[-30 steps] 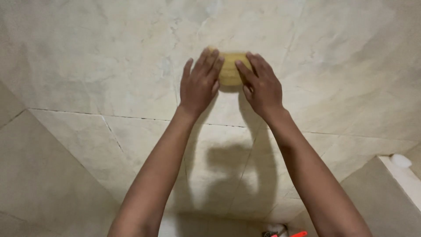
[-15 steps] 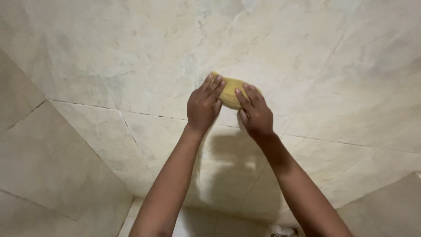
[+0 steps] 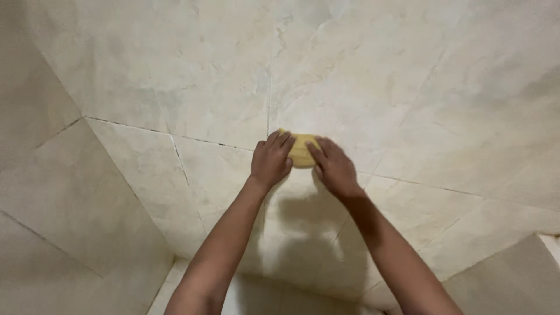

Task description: The person scrubs a tiled bathroom wall with a yellow sponge. They repeatedly rub the sponge against the wall surface in a vertical motion, covering a large area of the wall.

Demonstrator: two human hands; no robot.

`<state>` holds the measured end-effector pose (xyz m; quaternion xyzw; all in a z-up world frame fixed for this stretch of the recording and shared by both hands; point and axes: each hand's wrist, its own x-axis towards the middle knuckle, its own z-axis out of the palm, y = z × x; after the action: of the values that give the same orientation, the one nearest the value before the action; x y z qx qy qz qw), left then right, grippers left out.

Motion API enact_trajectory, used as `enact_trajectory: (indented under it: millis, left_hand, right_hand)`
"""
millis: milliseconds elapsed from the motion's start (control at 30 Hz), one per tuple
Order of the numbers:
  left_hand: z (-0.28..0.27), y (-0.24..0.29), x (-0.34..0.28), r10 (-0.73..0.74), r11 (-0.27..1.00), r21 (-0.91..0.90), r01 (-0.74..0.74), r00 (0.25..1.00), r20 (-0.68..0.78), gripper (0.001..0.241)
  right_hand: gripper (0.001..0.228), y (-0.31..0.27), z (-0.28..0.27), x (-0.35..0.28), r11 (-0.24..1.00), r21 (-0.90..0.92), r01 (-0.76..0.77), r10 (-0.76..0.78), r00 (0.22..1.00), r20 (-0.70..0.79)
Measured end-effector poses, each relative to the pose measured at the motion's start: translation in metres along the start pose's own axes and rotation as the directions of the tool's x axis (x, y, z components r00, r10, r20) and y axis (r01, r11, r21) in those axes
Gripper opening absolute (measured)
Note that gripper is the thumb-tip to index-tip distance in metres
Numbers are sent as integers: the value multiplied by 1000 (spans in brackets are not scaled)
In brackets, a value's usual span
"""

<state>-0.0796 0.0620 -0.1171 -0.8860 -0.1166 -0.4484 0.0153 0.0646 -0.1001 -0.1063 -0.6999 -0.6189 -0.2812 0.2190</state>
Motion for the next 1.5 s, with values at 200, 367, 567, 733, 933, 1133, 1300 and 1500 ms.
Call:
enact_trajectory:
  millis: [200,367,567,733,933,1133,1300,1500]
  left_hand:
    - [-31,56,81,103,993,-50,-111,986,-128,58]
    - [-40,112,130,151,983,-70,-170,964,-218,61]
    - [25,149,134,247,962,-74,-264,951,-185,57]
    - [58,171,122,348,935,-46,-352,935,-70,53]
    - [28,192,151,302,951,-89,-295,949,90,54]
    - [14,222,190,297,940,-69,-335,899,-322,61]
    - [38,224,184,219,952,-166,-257,951,-219,51]
    - [72,222,155,222,930,-237,-282,943,-250,51]
  right_hand:
    - [56,45,-85,26,989,-144,-38,14,986,-164]
    - [52,61,-164,21,965,-256,-61,-2,971,-241]
    - [44,108,-177,-28,947,-288,-143,92,979,-182]
    - [40,131,-166,-64,942,-200,-271,267,963,-47]
    - [47,150,-188,-59,935,-290,-204,188,979,-83]
    - [39,159,-233,-32,935,-274,-226,148,948,-281]
    - [44,181,-199,-45,934,-256,-249,164,935,-314]
    - [48,182,-151,-76,930,-226,-289,193,910,-368]
